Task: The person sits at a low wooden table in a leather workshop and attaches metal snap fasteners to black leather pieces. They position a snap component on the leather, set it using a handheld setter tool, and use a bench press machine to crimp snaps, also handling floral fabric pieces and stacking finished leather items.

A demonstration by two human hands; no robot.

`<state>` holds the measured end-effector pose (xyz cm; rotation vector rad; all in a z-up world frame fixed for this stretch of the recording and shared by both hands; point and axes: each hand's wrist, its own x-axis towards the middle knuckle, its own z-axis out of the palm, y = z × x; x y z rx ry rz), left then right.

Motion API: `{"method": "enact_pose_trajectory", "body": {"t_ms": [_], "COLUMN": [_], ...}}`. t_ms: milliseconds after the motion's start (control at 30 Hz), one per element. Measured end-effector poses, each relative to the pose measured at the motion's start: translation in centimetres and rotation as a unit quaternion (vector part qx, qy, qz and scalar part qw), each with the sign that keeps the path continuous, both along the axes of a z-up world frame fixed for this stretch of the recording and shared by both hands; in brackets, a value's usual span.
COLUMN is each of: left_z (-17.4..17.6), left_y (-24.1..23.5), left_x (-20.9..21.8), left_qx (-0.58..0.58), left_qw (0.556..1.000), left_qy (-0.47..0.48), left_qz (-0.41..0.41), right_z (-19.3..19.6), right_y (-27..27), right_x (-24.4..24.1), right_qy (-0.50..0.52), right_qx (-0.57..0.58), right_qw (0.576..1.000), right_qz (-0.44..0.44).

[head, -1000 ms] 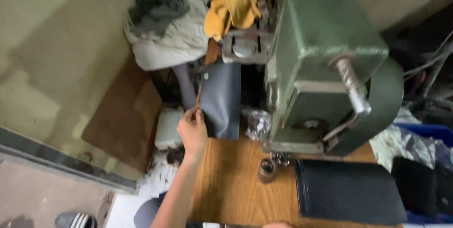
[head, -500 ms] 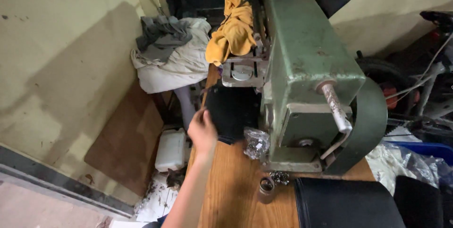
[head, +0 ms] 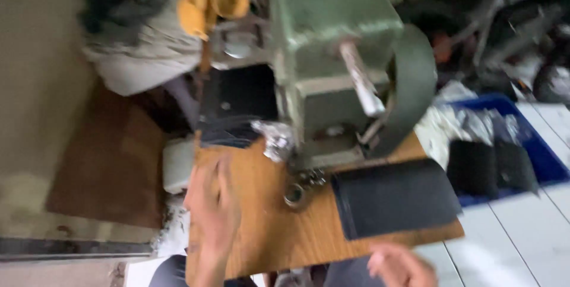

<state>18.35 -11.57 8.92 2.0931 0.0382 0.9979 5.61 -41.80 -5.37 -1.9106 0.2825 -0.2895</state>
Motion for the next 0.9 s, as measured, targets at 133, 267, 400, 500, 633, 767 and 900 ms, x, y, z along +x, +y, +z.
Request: {"method": "enact_pose_trajectory", "body": {"t_ms": [133, 267, 400, 500, 633, 767, 900], "left_z": [-6.1, -5.8, -7.5, -7.3, -7.4, -6.7, -5.6], "left_y": [-4.2, -10.4, -13.7, -14.7, -14.9, -15.2, -14.6], "left_x": [-8.5, -10.3, -9.8, -9.9, -10.1, -10.7, -12.5], "left_qx": [0.008, -0.040, 0.127, 0.152, 0.156, 0.152, -0.093], "left_qw": [0.999, 0.971, 0.947, 0.937, 0.934, 0.936, 0.918], "left_qy": [0.016, 0.138, 0.205, 0.223, 0.240, 0.230, 0.222], "left_qz": [-0.028, -0.189, -0.214, -0.221, -0.215, -0.219, -0.315], "right_z": [6.2, 6.5, 6.0, 6.9, 7.2, 8.4, 7.9], "right_y": [-2.8, -6.6, -7.7, -7.2, -7.1, -5.8, -4.8], "right_x": [2.1, 4.2, 4.8, 4.5, 4.0, 3.2, 1.5], "right_qy": [-0.038, -0.086, -0.015, -0.019, -0.062, -0.093, -0.185], "right_qx": [-0.079, -0.311, -0.283, -0.270, -0.272, -0.170, 0.237], "right_qw": [0.987, 0.941, 0.957, 0.961, 0.959, 0.975, 0.938], "right_qz": [-0.138, -0.106, -0.067, -0.058, -0.057, -0.112, -0.170]}}
